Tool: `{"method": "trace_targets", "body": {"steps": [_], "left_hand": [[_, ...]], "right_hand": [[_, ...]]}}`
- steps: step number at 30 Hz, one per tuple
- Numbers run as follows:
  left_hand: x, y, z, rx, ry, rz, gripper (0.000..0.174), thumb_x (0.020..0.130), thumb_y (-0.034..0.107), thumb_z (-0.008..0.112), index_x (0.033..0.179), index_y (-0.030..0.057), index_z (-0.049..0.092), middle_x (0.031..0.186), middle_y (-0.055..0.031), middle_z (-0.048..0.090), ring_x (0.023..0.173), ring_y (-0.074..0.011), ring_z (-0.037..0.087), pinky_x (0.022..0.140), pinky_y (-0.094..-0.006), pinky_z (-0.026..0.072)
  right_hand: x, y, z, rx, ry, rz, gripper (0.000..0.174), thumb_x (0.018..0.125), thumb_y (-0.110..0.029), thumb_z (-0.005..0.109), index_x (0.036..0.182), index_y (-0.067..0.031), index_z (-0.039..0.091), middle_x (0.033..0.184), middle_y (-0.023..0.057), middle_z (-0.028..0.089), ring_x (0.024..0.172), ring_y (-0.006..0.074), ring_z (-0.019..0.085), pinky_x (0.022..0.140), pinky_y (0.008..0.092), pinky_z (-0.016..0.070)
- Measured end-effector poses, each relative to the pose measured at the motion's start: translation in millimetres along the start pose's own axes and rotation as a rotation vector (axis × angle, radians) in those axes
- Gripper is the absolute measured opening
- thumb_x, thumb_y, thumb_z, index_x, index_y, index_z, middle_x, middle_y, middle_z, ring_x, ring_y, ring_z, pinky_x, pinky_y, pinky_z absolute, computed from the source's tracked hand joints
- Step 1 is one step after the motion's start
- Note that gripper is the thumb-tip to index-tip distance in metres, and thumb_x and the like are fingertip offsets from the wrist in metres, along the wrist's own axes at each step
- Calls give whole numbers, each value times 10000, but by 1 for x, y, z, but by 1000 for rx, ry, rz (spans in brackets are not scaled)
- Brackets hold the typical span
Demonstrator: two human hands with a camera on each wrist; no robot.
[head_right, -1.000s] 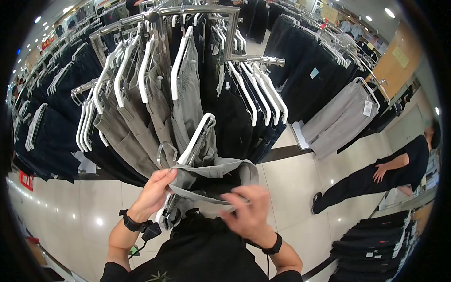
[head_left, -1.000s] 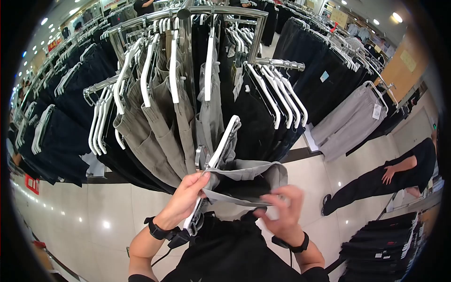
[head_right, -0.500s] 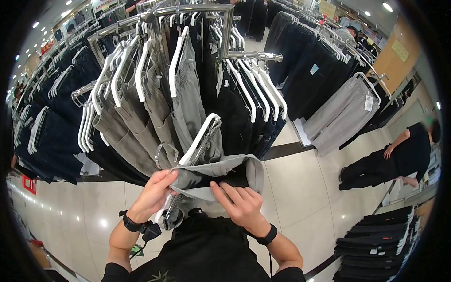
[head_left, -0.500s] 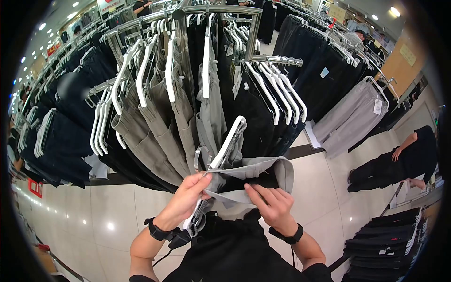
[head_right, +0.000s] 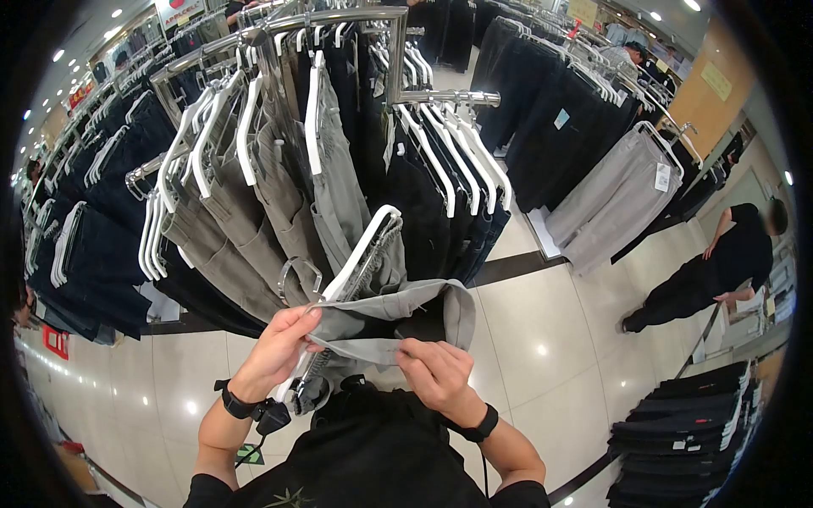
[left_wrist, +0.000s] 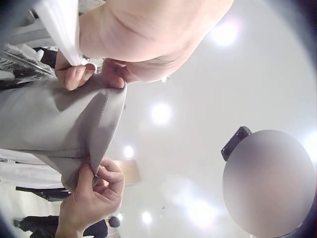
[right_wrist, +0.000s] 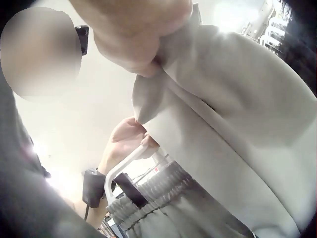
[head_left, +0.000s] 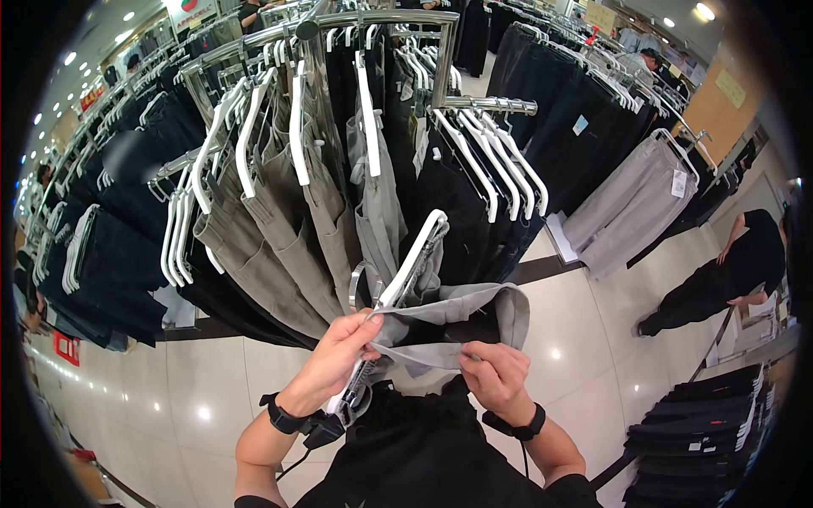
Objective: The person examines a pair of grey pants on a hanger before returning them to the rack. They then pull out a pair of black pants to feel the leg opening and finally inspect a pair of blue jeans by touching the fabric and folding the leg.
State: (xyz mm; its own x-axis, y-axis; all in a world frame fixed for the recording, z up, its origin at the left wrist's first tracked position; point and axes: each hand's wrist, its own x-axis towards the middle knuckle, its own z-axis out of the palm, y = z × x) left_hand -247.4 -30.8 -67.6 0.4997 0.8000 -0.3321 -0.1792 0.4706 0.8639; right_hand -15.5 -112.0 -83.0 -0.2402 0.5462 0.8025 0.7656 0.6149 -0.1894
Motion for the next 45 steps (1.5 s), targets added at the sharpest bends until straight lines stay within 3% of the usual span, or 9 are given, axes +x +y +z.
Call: {"method": "trace_targets", "body": {"steps": [8, 11, 17, 20, 25, 29, 32, 38, 45], "left_hand": [[1, -2, -5, 14, -22, 31, 278, 997, 268, 535, 761, 122, 519, 744, 82, 338, 670, -24, 350, 622, -215, 380], [1, -4, -7, 21, -19, 42, 281, 995, 262, 537, 756, 116, 521, 752, 80, 352, 673, -25, 355, 624, -215, 379], [-2, -7, -13, 122, -57, 61, 225, 977, 258, 555, 869, 72, 624, 848, 99, 441, 732, -8, 424, 625, -205, 376], [-7, -5, -8, 148, -58, 59, 232, 976, 248, 553, 851, 61, 611, 836, 98, 413, 731, -12, 404, 621, -203, 360], [-10, -7, -5, 199, -136, 82, 241, 987, 217, 534, 830, 45, 597, 877, 66, 400, 731, -27, 383, 627, -207, 356], [-16, -7, -7, 245, -162, 81, 249, 984, 191, 537, 827, 9, 603, 891, 49, 394, 761, -40, 372, 637, -214, 324], [-11, -12, -13, 306, -203, 126, 283, 976, 188, 551, 757, 10, 551, 929, 28, 401, 735, -54, 371, 609, -229, 331], [-6, -15, -15, 375, -247, 193, 341, 967, 178, 570, 678, 11, 495, 903, 16, 387, 733, -74, 332, 605, -255, 302], [-5, -19, -12, 395, -295, 194, 352, 967, 188, 581, 686, 8, 467, 865, 16, 361, 729, -77, 324, 605, -258, 285]], "right_hand": [[-6, 3, -4, -34, -4, 57, 172, 661, -2, 730, 734, -57, 584, 689, 24, 562, 488, 150, 510, 426, 273, 366], [-8, 1, -11, -51, -184, 136, 188, 671, -69, 766, 740, -72, 591, 649, 7, 538, 472, 163, 492, 422, 286, 348], [8, 3, -26, 281, -454, 250, 258, 688, -233, 810, 799, -82, 632, 718, 19, 591, 556, 199, 558, 497, 302, 417], [30, -6, -34, 44, -61, 240, 284, 701, -249, 801, 888, -88, 660, 826, 33, 628, 668, 231, 603, 569, 316, 463], [29, 6, -14, -97, -293, 197, 238, 740, -168, 753, 944, -97, 654, 780, 58, 617, 660, 240, 611, 568, 335, 478], [6, 11, -12, 301, -398, 549, 88, 838, -147, 679, 862, -78, 630, 592, 103, 498, 498, 220, 483, 485, 324, 401], [14, 15, -23, 554, -500, 768, 263, 948, -191, 588, 751, -17, 584, 539, 35, 432, 535, 117, 352, 487, 279, 316], [-7, 28, -22, 1100, -377, 1115, 409, 1004, -284, 515, 713, -12, 608, 668, -105, 532, 611, 20, 403, 518, 235, 341], [0, 22, -28, 1262, -290, 1245, 421, 1004, -296, 507, 719, -18, 645, 675, -52, 596, 596, 13, 486, 547, 206, 409]]}}
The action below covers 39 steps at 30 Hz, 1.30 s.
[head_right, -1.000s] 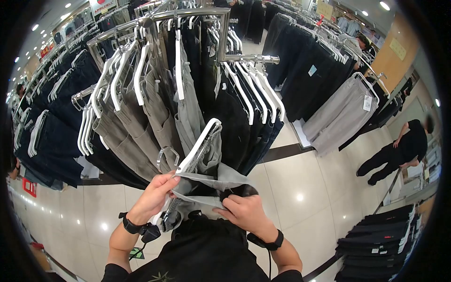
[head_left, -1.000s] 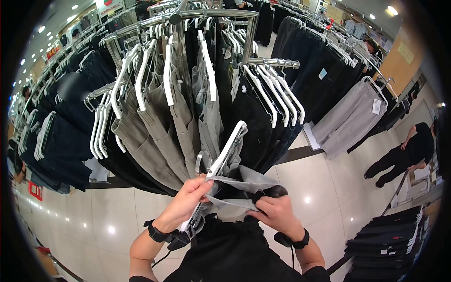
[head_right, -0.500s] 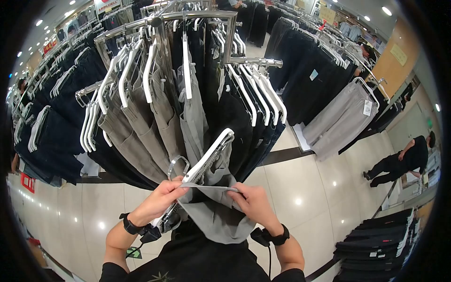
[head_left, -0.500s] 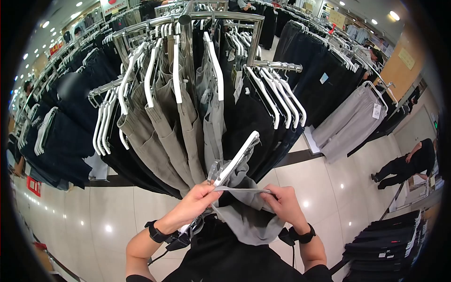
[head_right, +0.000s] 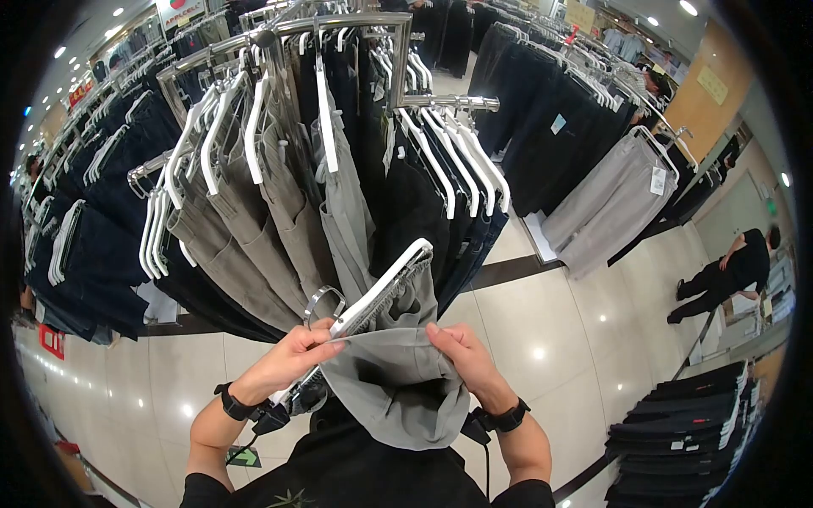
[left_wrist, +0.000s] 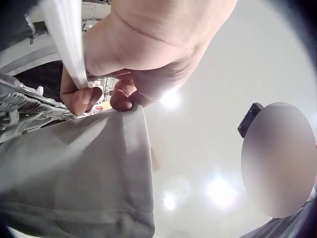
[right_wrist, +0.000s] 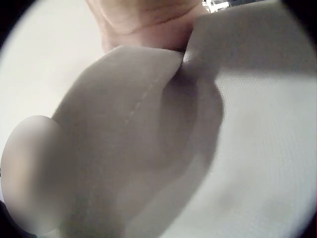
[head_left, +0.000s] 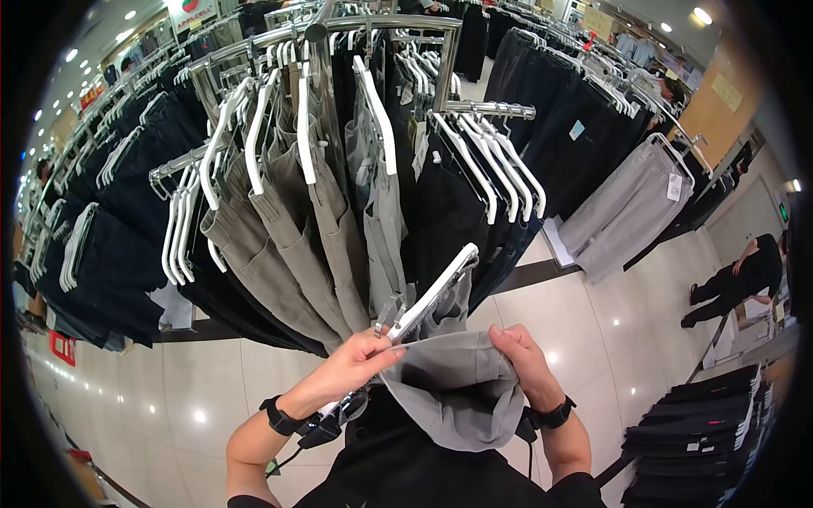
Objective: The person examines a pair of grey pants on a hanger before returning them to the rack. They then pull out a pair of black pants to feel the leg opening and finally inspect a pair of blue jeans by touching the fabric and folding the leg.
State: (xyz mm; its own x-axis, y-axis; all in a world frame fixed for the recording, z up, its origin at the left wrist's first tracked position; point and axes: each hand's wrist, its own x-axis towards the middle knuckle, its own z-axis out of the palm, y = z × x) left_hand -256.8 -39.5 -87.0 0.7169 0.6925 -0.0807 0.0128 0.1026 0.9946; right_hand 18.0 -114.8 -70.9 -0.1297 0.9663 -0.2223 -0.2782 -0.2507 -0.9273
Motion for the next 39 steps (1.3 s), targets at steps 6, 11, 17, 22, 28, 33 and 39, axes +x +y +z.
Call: {"method": "trace_targets", "body": {"steps": [6, 11, 17, 22, 28, 33, 39], "left_hand": [[3, 0, 0, 3, -26, 34, 322, 961, 196, 593, 716, 5, 508, 866, 11, 369, 740, -80, 343, 622, -249, 297], [5, -3, -1, 50, -23, 87, 308, 952, 208, 607, 731, 6, 533, 870, -1, 386, 753, -86, 363, 638, -245, 309], [0, 7, -2, 23, -10, -3, 342, 898, 176, 685, 672, 44, 464, 863, -4, 417, 733, -91, 368, 644, -257, 322], [-1, 9, -7, 90, 32, 67, 364, 886, 156, 698, 668, 68, 420, 844, 0, 422, 705, -76, 360, 617, -242, 316], [-1, 19, -6, 30, 1, 24, 364, 880, 169, 706, 682, 81, 413, 859, -4, 446, 708, -68, 367, 607, -242, 323], [2, 32, -9, -2, -75, -36, 321, 890, 152, 687, 712, 72, 431, 938, -22, 475, 786, -77, 412, 679, -245, 351], [11, 44, -17, 108, -198, 16, 241, 897, 79, 663, 755, 58, 470, 996, -40, 476, 967, -126, 465, 813, -267, 375]], "right_hand": [[2, 10, -14, -198, -5, -90, 385, 1003, -259, 507, 719, -22, 614, 617, -84, 480, 553, 17, 376, 509, 213, 324], [5, -2, 4, -340, -7, -252, 226, 972, -172, 554, 822, -13, 610, 683, -75, 486, 614, 20, 383, 533, 210, 311], [-1, -6, -3, -459, 48, -255, 158, 937, -145, 594, 834, -25, 606, 702, -62, 507, 636, 31, 398, 566, 207, 316], [0, 1, -16, -608, 150, -280, 238, 947, -161, 569, 768, -3, 559, 640, -45, 445, 621, 41, 385, 540, 233, 321], [23, 35, -57, -485, 333, -224, 276, 939, -170, 577, 738, 15, 538, 632, -49, 429, 604, 50, 371, 535, 243, 321], [34, 61, -82, -571, 274, -218, 216, 889, -174, 641, 793, 15, 603, 688, -24, 555, 623, 77, 474, 576, 268, 402], [42, 83, -93, -1044, 263, -157, 242, 860, -249, 641, 838, -9, 660, 676, 154, 619, 614, 284, 603, 596, 373, 463]]}}
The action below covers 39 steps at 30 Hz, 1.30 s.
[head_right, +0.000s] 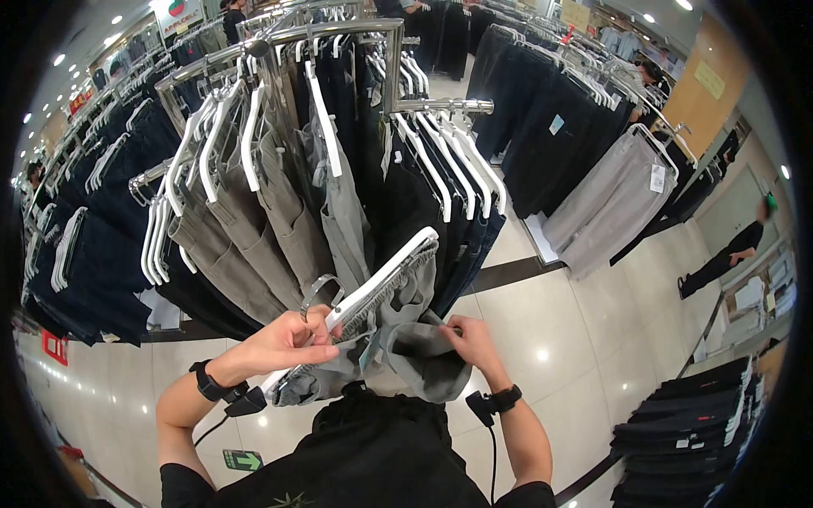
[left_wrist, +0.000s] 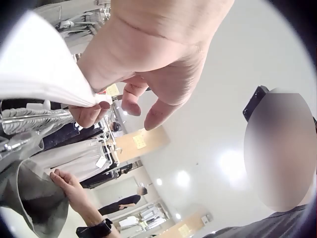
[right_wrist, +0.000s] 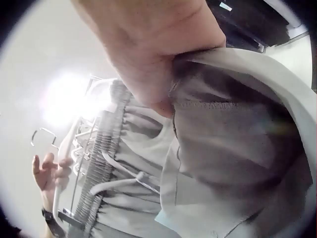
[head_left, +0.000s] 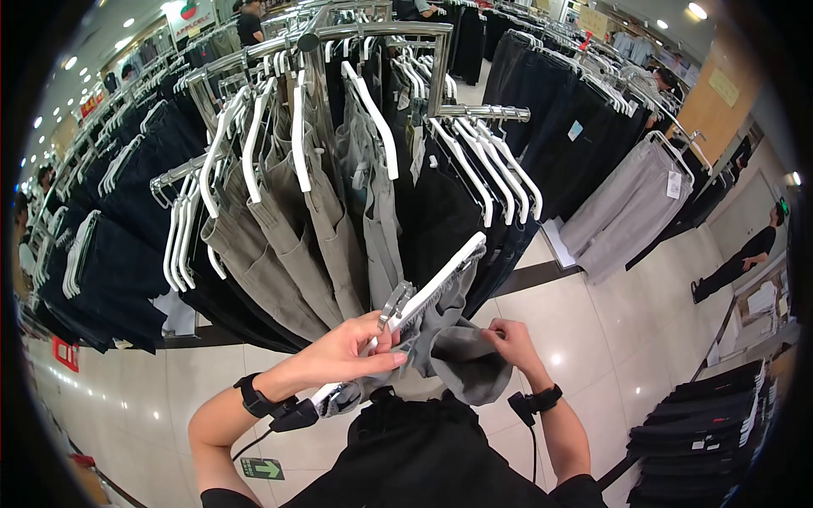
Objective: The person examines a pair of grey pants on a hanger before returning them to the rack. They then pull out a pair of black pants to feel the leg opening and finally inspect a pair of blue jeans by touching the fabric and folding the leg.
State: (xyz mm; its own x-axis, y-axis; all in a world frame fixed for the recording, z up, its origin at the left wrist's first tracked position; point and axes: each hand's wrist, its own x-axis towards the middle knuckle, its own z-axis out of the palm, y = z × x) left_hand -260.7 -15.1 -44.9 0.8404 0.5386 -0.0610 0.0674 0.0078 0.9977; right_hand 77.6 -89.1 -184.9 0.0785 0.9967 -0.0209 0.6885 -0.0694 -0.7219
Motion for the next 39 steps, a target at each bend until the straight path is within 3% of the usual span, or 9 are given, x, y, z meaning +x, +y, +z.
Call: {"method": "trace_targets", "body": {"steps": [3, 11, 15, 17, 18, 21, 27, 31, 39], "left_hand": [[4, 9, -3, 67, -31, 17, 256, 887, 70, 673, 737, 58, 465, 971, -42, 460, 1001, -158, 470, 830, -294, 378], [3, 31, -9, 184, -73, -11, 313, 862, 79, 700, 699, 55, 433, 904, -55, 468, 1013, -200, 500, 811, -338, 407], [0, 36, -11, 354, -94, 31, 361, 841, 96, 723, 678, 53, 403, 850, -83, 477, 920, -229, 545, 718, -355, 432], [1, 39, -7, 439, -108, 62, 379, 830, 99, 732, 669, 53, 391, 824, -98, 484, 880, -244, 559, 675, -360, 435], [3, 32, -6, 482, -90, 208, 388, 835, 179, 728, 673, 24, 412, 768, -71, 449, 645, -193, 458, 558, -321, 377], [5, 41, 2, 514, -182, 130, 394, 831, 144, 735, 668, 42, 392, 862, -107, 539, 743, -216, 566, 579, -331, 433], [4, 48, -1, 575, -258, 159, 314, 838, 182, 730, 761, -35, 516, 924, -122, 578, 676, -244, 557, 559, -333, 438], [8, 59, -2, 558, -300, 248, 273, 830, 145, 732, 789, -43, 538, 914, -126, 579, 676, -255, 572, 561, -346, 440], [33, 81, -7, 677, -317, 496, 282, 838, 117, 695, 790, -70, 489, 796, -127, 509, 646, -305, 544, 559, -394, 427]], "right_hand": [[-1, 8, 18, -119, -8, -11, 282, 868, -301, 611, 840, -28, 676, 683, 196, 608, 656, 380, 605, 605, 423, 477], [5, 30, 17, -92, -33, -119, 153, 831, -166, 662, 849, -15, 664, 763, 142, 660, 672, 274, 633, 639, 372, 502], [-2, -51, -54, 172, 312, -139, 217, 786, -87, 699, 980, -18, 631, 920, 99, 653, 805, 226, 622, 732, 354, 499], [-6, -91, -88, 159, 448, -394, 417, 731, -73, 750, 1118, -50, 597, 1059, 111, 610, 915, 281, 594, 786, 355, 484], [-9, -107, -98, 98, 390, -466, 457, 734, -104, 758, 1151, -52, 579, 1099, 115, 595, 969, 278, 577, 828, 361, 471], [-7, -141, -107, -68, 182, -610, 525, 741, -203, 787, 1202, -71, 572, 1174, 110, 570, 1104, 278, 537, 925, 376, 444], [4, -122, -116, -15, -354, -519, 282, 777, -185, 743, 1032, -86, 673, 958, 66, 670, 873, 253, 642, 757, 336, 500], [1, -128, -112, 101, -253, -772, 203, 827, -158, 693, 1011, -71, 687, 940, 59, 691, 787, 238, 658, 684, 303, 508], [-37, -147, -137, -26, -65, -541, 132, 822, -122, 696, 943, -74, 714, 849, 50, 709, 651, 178, 659, 564, 264, 487]]}}
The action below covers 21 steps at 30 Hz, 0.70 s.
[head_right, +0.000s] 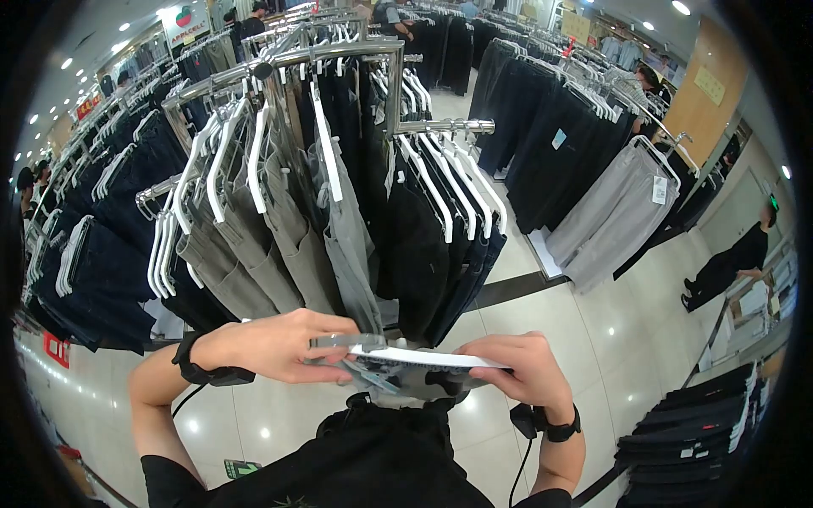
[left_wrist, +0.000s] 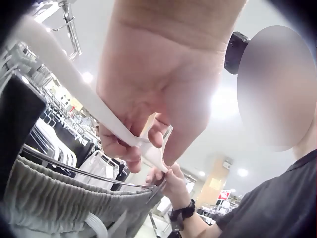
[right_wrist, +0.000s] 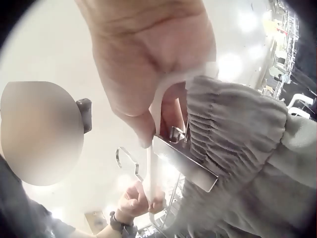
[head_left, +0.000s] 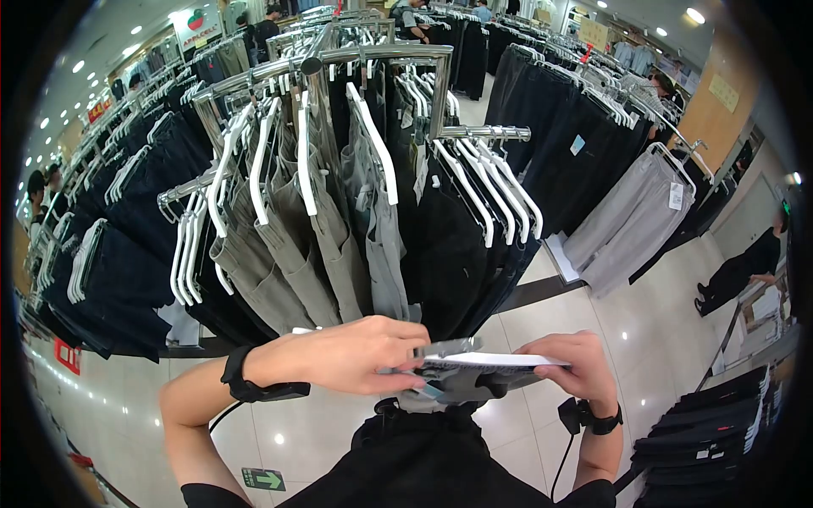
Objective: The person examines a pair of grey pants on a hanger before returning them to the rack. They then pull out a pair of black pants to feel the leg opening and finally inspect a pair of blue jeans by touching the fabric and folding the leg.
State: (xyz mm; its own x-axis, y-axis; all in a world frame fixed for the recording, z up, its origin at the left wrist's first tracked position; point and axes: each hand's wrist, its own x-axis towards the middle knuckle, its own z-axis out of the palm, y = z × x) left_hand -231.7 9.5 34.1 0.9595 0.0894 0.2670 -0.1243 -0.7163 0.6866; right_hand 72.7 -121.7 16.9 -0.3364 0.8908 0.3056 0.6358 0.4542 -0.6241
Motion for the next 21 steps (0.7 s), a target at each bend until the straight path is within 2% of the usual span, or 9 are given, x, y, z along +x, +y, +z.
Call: {"method": "trace_targets", "body": {"steps": [4, 5, 8, 12, 13, 15, 16, 17, 21], "left_hand": [[4, -11, -9, 340, 65, -9, 228, 820, 117, 699, 859, 5, 505, 869, -122, 511, 812, -313, 557, 699, -408, 436], [1, -15, -14, 414, 80, -57, 242, 807, 122, 709, 863, 36, 490, 904, -109, 527, 886, -300, 545, 771, -397, 426], [-10, -34, -22, 344, 317, -46, 263, 808, 123, 711, 835, 43, 463, 946, -94, 548, 879, -280, 543, 787, -382, 425], [-31, -38, -26, 273, 413, -212, 274, 801, 54, 706, 845, 49, 436, 1002, -104, 599, 902, -271, 576, 765, -357, 462], [-34, -42, -23, 251, 445, -196, 278, 809, 59, 703, 796, 36, 427, 928, -86, 584, 848, -262, 544, 660, -341, 449], [-43, -52, -17, 231, 429, -189, 282, 815, 65, 701, 784, 31, 423, 893, -82, 590, 824, -264, 549, 647, -343, 446], [-48, -55, -13, 219, 420, -187, 285, 818, 68, 700, 778, 29, 421, 875, -79, 593, 812, -265, 551, 641, -344, 444], [-51, -54, -9, 149, 412, -258, 249, 827, 50, 684, 774, 34, 442, 872, -82, 618, 817, -277, 598, 695, -357, 468], [-58, -67, 13, 21, 353, -332, 248, 856, 70, 666, 767, 25, 438, 853, -95, 618, 764, -272, 602, 668, -351, 467]], "right_hand": [[-8, -4, -13, -59, 137, 51, 133, 794, -93, 705, 920, -53, 716, 818, 71, 709, 646, 206, 666, 576, 270, 499], [-13, -4, -19, -85, 149, 75, 140, 788, -89, 707, 922, -48, 715, 817, 77, 708, 651, 213, 669, 583, 271, 501], [-25, 1, -37, -89, 206, 166, 133, 801, -86, 688, 914, -19, 710, 793, 95, 702, 650, 212, 670, 594, 269, 496], [-32, 1, -65, -117, 276, 325, 123, 845, -85, 638, 870, 17, 702, 745, 95, 698, 651, 150, 660, 602, 251, 482], [-33, 5, -72, -112, 305, 338, 126, 850, -80, 631, 869, 22, 701, 741, 95, 698, 653, 143, 657, 602, 251, 481], [-29, 11, -78, -45, 402, 348, 142, 869, -63, 599, 874, 39, 698, 727, 92, 694, 652, 121, 641, 604, 251, 477], [-24, 10, -81, -78, 389, 363, 146, 873, -65, 596, 876, 40, 698, 721, 91, 691, 649, 121, 636, 607, 252, 478], [-16, 6, -86, -112, 379, 377, 151, 877, -66, 592, 878, 42, 697, 716, 89, 689, 645, 121, 631, 610, 253, 479], [25, -3, -90, -216, 341, 314, 174, 892, -103, 581, 874, 24, 699, 692, 87, 672, 625, 131, 607, 612, 256, 461]]}}
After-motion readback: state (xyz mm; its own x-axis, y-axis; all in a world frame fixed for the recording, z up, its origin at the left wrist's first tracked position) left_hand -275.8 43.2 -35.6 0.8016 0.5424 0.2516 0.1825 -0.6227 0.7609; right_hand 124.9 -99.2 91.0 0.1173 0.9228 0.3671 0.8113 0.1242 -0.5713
